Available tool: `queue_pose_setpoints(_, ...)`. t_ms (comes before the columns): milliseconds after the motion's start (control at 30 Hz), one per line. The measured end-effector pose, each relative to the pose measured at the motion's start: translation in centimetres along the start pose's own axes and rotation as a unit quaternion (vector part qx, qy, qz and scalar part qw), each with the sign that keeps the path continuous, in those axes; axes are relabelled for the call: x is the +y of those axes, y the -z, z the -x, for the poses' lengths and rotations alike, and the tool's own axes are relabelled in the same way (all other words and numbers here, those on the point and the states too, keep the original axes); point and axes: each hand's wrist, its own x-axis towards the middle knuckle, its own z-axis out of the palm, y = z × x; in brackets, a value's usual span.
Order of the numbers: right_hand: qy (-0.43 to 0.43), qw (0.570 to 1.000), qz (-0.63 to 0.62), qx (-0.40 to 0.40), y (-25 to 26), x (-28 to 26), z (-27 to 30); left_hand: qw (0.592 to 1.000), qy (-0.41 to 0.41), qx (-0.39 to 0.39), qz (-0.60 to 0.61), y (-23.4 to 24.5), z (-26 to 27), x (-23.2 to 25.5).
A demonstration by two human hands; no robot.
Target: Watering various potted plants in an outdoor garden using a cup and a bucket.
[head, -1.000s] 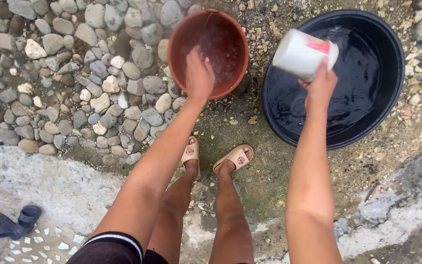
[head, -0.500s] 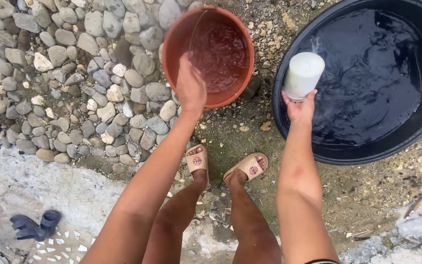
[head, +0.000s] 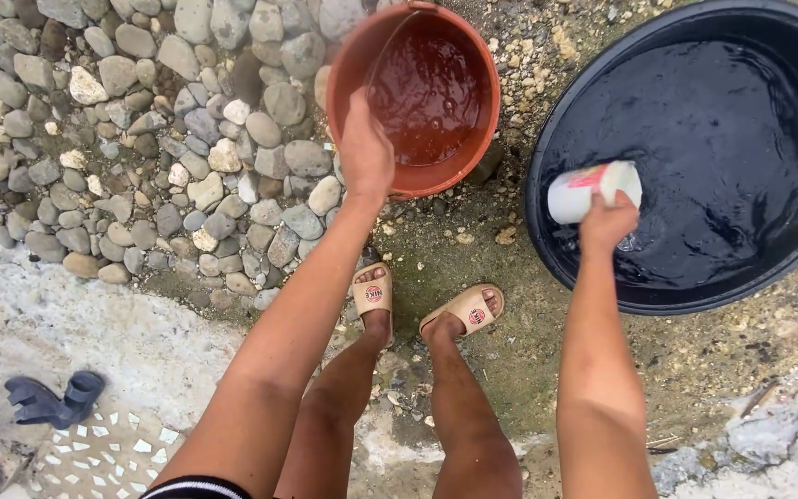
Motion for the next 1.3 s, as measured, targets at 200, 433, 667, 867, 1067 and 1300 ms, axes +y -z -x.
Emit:
queue_pose_setpoints(200,0.422,0.863,0.258,-0.097,2.2,-16.3,8.9,0.999,0.019,-0.038,0.008,0.9,-1.1,-2.1)
queue_pose_setpoints(433,0.425,0.732,0.426,-0.320,-1.4,-28.9,9.6,0.997,0.040,-0.071,0.012,1.6,-1.3,-1.7)
queue_pose_setpoints(667,0.282,0.578,0.548,-0.535,-12.1,-32.5,8.1,0.996,0.048,-0.077,-0.028,-1.2,-0.3,-4.2)
queue_pose_setpoints(867,0.140,0.614,0.515,-0.582,-12.9,-40.0,11.2,0.993,0.076,-0.089,-0.019,-0.5,-0.4,-2.7)
queue_pose_setpoints(1067,0.062,0.815,0.114,-0.565,-8.6,-33.1,2.8,0.993,0.078,-0.081,0.047,0.1,0.6,-1.1)
queue_pose_setpoints(1300,-0.153,0.863,-0.455,-0.155,-1.4,-19.5,-1.9,0.999,0.042,-0.002,-0.031,-0.8,0.9,-0.7)
